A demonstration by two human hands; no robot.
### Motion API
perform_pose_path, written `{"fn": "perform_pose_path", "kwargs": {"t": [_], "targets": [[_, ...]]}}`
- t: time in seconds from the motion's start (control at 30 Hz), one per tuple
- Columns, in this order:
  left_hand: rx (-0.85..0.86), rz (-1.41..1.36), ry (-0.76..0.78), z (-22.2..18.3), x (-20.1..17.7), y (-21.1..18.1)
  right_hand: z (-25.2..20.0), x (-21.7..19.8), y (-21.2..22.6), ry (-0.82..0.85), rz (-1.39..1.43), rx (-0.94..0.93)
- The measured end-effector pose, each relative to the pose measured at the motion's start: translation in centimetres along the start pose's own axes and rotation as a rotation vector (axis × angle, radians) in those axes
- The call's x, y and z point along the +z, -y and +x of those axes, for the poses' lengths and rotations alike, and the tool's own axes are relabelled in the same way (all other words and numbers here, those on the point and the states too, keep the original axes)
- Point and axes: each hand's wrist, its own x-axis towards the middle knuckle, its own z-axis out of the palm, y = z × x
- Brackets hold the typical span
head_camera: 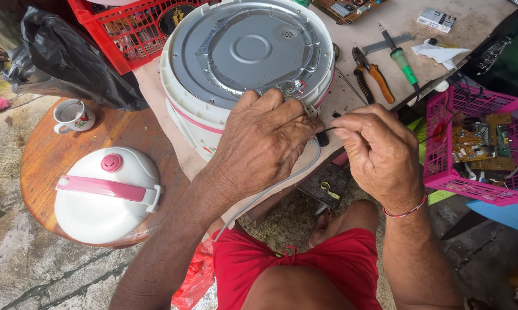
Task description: Disassembling and inspecting the internal components of a rice cooker for repair, including removing screws and checking wiring.
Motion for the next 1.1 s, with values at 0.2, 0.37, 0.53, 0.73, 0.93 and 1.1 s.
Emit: {"fn": "perform_pose_path", "kwargs": {"t": [0.2, 0.37, 0.53, 0.73, 0.93, 1.1], "targets": [[-0.074, -0.203, -0.06, -0.6, -0.2, 0.1, -1.8, 0.5, -0.7, -0.115, -0.002, 0.087], [-0.091, -0.224, -0.048, -0.5, -0.3, -0.2, -1.4, 1.3, 0.5, -0.154, -0.03, -0.007], [-0.098, -0.185, -0.042, -0.6, -0.2, -0.3, -1.1, 2.2, 1.1, -0.194, -0.006, -0.003], [-0.094, -0.192, -0.042, -0.8, -0.2, -0.6, -0.5, 2.2, 2.1, -0.214, 0.043, 0.018], [-0.037, -0.028, -0.09, 0.2, -0.5, -2.5, 0.0, 2.3, 2.4, -0.209, 0.023, 0.042], [-0.065, 0.1, -0.008, 0.1, 0.1, -3.1, -0.1, 2.6, 1.9, -0.185, -0.143, 0.054]]}}
